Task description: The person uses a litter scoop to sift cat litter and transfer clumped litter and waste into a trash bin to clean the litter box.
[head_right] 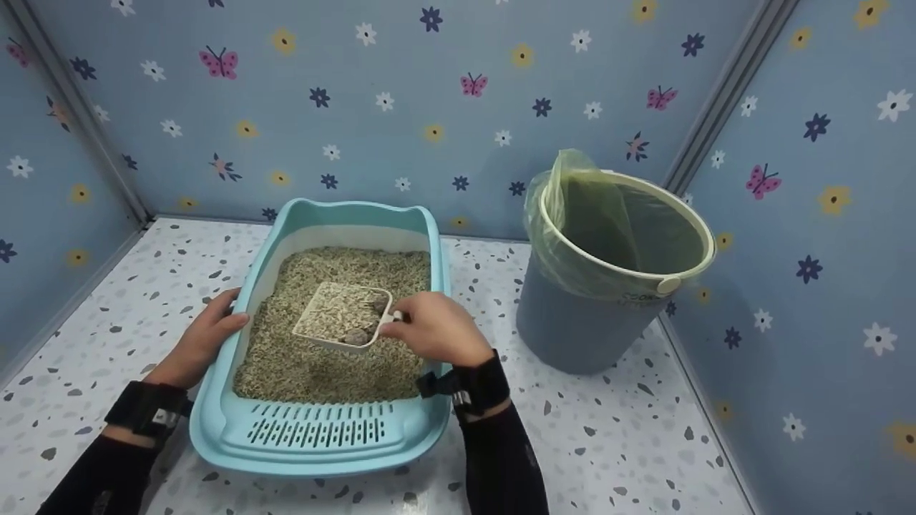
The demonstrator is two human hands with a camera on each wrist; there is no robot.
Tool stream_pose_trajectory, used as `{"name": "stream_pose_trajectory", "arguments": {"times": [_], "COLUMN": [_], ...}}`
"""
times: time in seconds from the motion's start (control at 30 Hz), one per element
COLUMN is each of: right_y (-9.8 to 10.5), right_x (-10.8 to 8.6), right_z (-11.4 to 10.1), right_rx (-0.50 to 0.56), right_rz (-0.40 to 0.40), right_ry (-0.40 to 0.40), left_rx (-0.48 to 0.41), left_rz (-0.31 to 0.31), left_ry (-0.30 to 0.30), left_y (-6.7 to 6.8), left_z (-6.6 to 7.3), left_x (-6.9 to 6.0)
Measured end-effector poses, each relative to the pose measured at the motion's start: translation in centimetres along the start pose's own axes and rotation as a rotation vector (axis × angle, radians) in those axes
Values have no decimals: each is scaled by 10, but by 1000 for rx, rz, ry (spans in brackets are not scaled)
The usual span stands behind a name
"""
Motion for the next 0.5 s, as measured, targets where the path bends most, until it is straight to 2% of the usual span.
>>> {"name": "stream_pose_trajectory", "arguments": {"times": [0.2,0.33,0.5], "right_y": [4,0,4], "right_x": [-3,2,-6], "right_z": [3,0,5], "right_rx": [-7,-9,7], "right_rz": [12,-14,-30], "right_ry": [-20,4,-4], "left_rx": [-12,-16,-19], "left_rz": [-14,-12,-17], "left_ry": [13,9,7], "left_y": [1,2,2], "left_z": [-2,-2,0], "left_x": [0,1,0]}}
Point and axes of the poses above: each hand's wrist, its own x-axis towards the middle knuckle, its own y-axis out of the back of the hand, z = x × y, the point moved 5 cm from there along x, towards the middle knuckle, and after that the axes turned 6 degrees about -z, right-handed, at the moved point
